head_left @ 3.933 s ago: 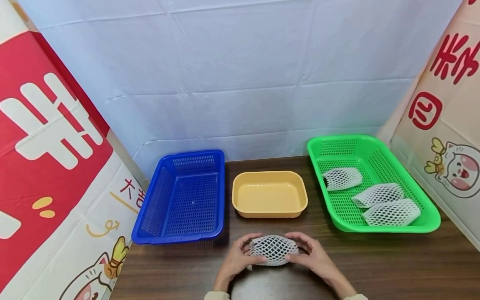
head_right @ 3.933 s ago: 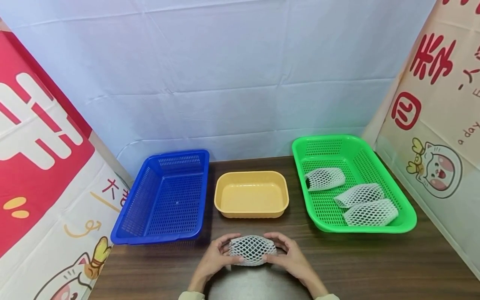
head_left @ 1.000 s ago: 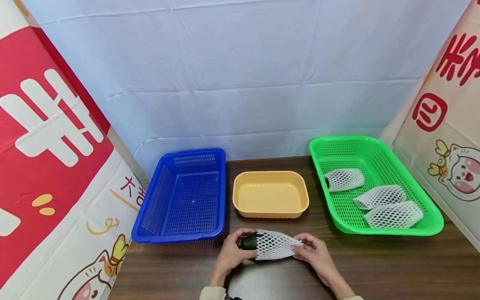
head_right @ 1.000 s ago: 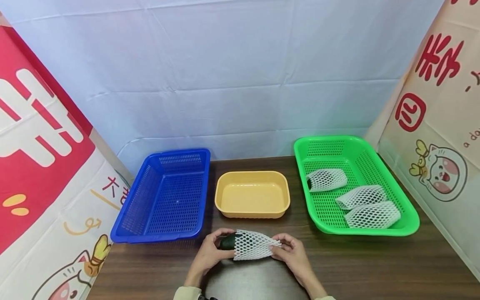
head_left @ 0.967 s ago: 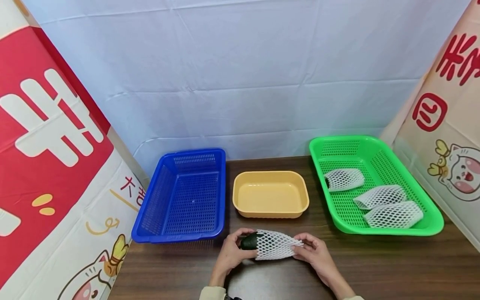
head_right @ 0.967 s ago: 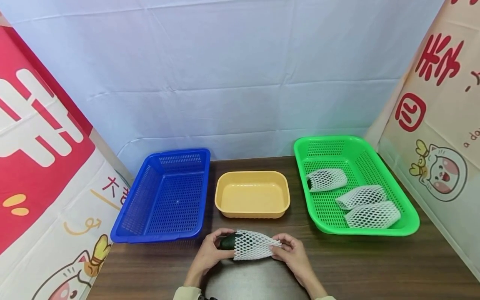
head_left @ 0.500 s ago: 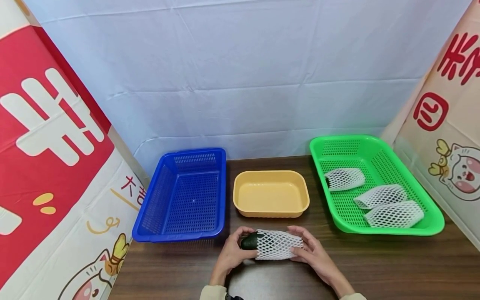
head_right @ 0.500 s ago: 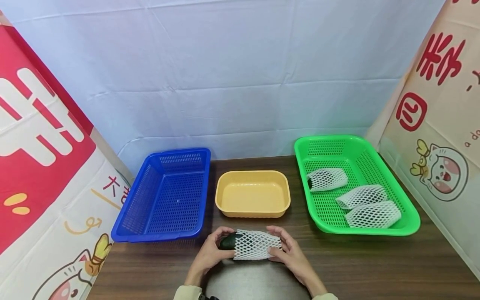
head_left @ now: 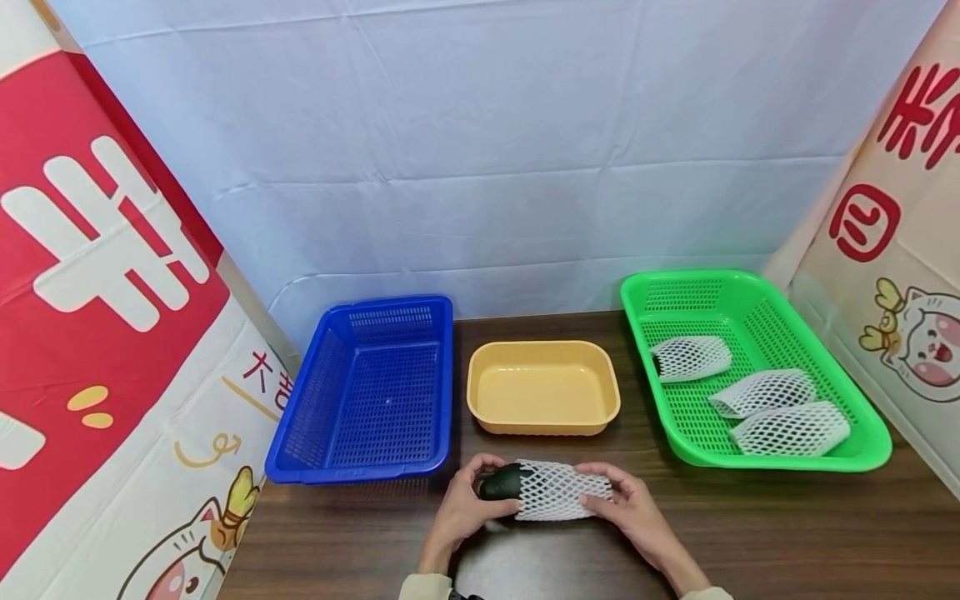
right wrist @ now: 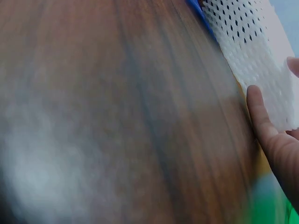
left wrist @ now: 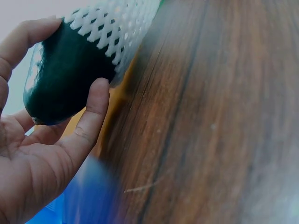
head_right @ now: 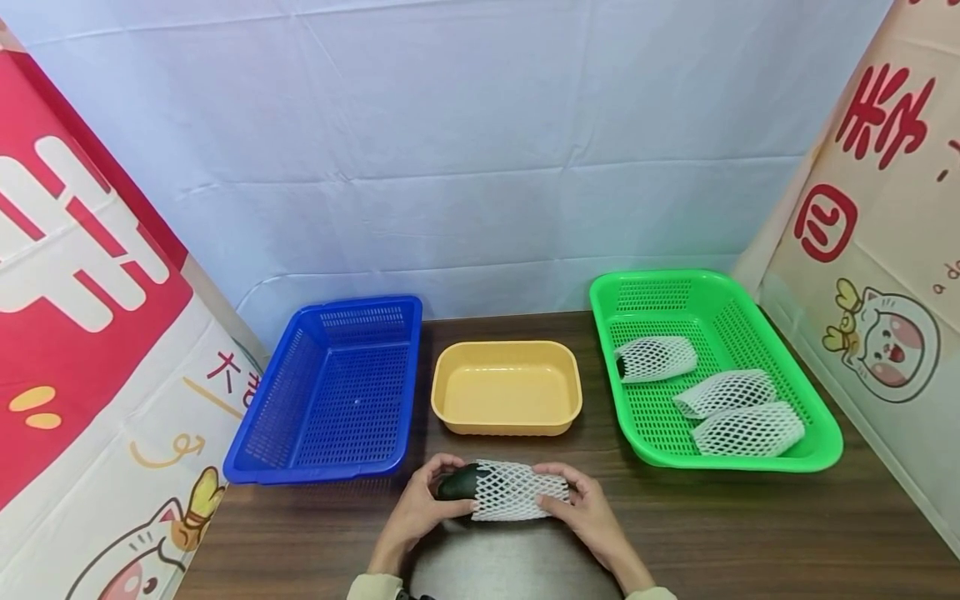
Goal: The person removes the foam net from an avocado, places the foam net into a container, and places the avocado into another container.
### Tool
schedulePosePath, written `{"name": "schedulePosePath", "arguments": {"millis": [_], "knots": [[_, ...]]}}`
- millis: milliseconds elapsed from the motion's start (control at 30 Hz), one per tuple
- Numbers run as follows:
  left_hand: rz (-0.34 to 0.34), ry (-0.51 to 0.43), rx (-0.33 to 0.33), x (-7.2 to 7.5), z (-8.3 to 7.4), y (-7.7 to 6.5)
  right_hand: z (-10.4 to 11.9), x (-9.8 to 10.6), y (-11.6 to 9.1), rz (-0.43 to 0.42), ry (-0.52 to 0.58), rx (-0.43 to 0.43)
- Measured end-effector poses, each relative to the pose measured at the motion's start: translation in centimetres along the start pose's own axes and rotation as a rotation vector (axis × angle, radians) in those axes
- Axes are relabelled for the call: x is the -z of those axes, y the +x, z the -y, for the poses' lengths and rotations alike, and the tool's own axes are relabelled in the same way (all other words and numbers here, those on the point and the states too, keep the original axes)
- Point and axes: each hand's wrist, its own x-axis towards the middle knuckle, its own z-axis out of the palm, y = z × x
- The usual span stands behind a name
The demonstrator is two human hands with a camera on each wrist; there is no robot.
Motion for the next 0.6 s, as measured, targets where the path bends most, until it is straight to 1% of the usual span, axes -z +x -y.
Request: {"name": "schedulePosePath", "arguments": {"millis": [200,367,467,600], "knots": [[-0.021,-0.008,0.015,0.5,-0.3,-0.4,0.1,0.3,-0.2,-0.040,-0.019,-0.017],[-0.035,-0.008,0.021,1.2,-0.5,-1.0,0.2,0.7,-0.5,-0.087,-0.074,0.023],[-0.043,-0.011,0.014,1.7,-0.7,-1.4,0.5,0.9,-0.6,-0.120,-0.087,0.049],[-0.053,0.000,-0.013,2.1,-1.4,-2.0,1.1,1.0,-0.7,-0.146,-0.049,0.059]]}}
